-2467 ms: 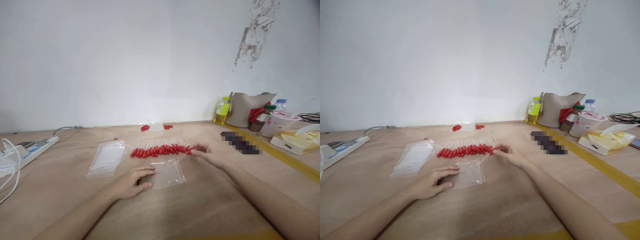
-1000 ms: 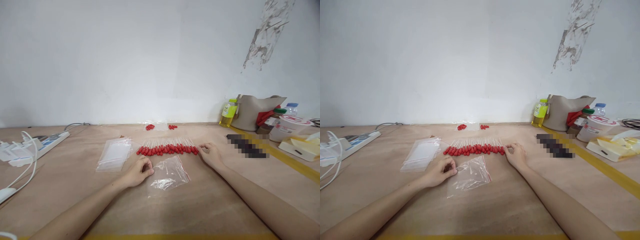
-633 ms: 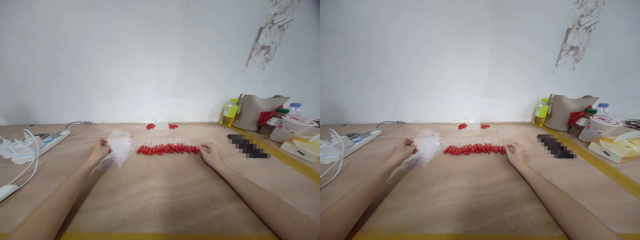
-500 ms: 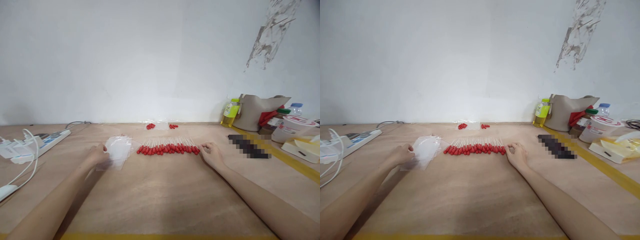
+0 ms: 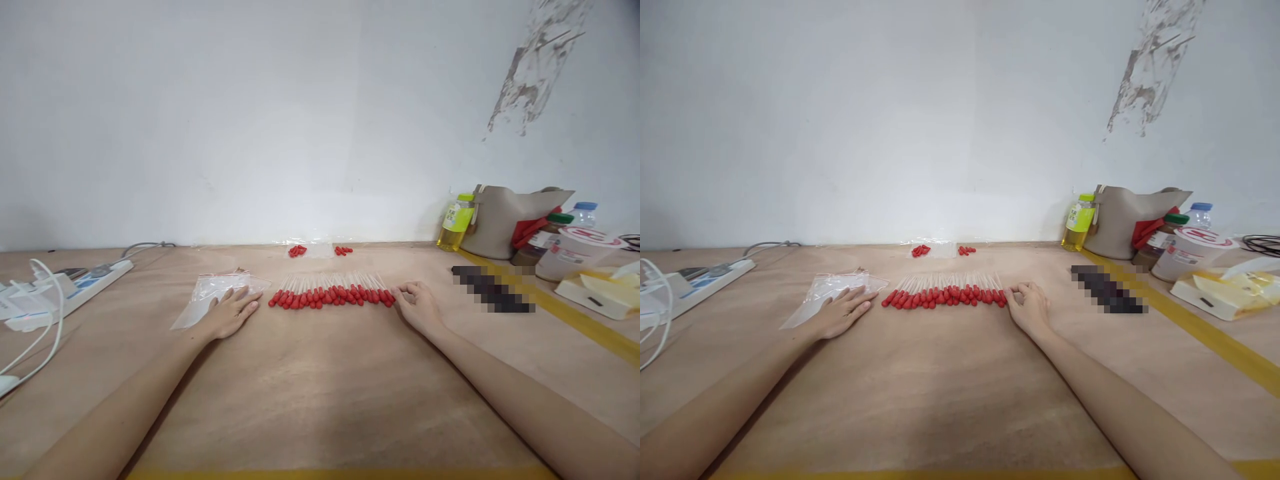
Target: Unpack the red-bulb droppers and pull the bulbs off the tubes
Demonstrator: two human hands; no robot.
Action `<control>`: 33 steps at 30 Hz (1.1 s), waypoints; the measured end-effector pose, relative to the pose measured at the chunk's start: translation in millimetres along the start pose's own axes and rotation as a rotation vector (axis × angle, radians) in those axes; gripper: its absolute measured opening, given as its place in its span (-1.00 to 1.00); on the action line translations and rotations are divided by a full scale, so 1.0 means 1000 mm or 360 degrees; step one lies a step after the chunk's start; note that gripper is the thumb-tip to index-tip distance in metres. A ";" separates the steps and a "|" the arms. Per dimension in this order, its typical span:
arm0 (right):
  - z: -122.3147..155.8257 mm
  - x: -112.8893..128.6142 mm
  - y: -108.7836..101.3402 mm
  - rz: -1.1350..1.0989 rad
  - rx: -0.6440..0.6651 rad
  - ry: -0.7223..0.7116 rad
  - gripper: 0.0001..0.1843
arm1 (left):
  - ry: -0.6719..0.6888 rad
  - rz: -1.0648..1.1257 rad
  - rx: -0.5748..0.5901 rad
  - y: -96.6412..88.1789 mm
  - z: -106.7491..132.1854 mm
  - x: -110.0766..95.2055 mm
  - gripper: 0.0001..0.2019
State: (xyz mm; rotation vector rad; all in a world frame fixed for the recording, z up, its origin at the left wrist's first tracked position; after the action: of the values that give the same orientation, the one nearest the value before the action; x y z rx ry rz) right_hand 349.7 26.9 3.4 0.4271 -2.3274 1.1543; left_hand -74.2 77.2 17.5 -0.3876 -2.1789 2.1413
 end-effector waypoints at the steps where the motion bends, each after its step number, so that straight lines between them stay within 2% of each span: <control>1: 0.000 0.000 0.000 0.0001 0.0001 0.0002 -0.67 | -0.0018 -0.0019 -0.0017 -0.001 0.000 0.002 -0.48; 6: 0.000 0.000 0.000 -0.0013 -0.0009 0.0012 -0.67 | -0.0052 -0.0095 -0.0077 -0.013 0.005 0.003 -0.45; 9: 0.000 -0.001 0.001 -0.0014 0.0003 0.0017 -0.67 | 0.0111 0.0013 -0.0164 -0.034 0.003 -0.014 -0.42; 11: 0.000 -0.002 0.002 -0.0011 0.0002 0.0010 -0.67 | 0.0297 0.0141 -0.0099 -0.047 -0.001 -0.032 -0.46; 13: 0.000 -0.002 0.002 -0.0013 -0.0003 -0.0006 -0.67 | 0.0434 0.0253 0.0093 -0.051 -0.007 -0.050 -0.53; 15: 0.000 -0.002 0.002 -0.0018 -0.0013 -0.0009 -0.66 | 0.0496 0.0293 0.0218 -0.049 -0.014 -0.063 -0.60; 18: 0.000 -0.003 0.002 -0.0018 -0.0013 -0.0008 -0.66 | 0.0570 0.0282 0.0185 -0.040 -0.023 -0.069 -0.62; 23: 0.000 -0.002 0.002 0.0008 -0.0010 -0.0032 -0.68 | 0.0654 0.0451 0.0116 -0.023 -0.028 -0.058 -0.55; 29: 0.000 -0.003 0.002 -0.0040 0.0005 -0.0013 -0.68 | 0.0604 0.0633 0.0048 -0.019 -0.032 -0.052 -0.60; 33: 0.000 -0.004 0.002 -0.0082 -0.0014 0.0024 -0.66 | 0.0564 0.0767 0.0075 -0.017 -0.034 -0.050 -0.62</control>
State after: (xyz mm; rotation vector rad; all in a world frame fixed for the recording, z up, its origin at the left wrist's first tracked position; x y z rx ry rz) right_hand 352.1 28.4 -0.4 0.4711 -2.2943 1.1192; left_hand -20.3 98.9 41.9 -1.2908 -1.9723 2.1041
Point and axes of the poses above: each hand's wrist, its own z-axis away from the middle knuckle, its own y-axis out of the palm, x = y × z, the point moved 5 cm from there along -z, towards the middle knuckle
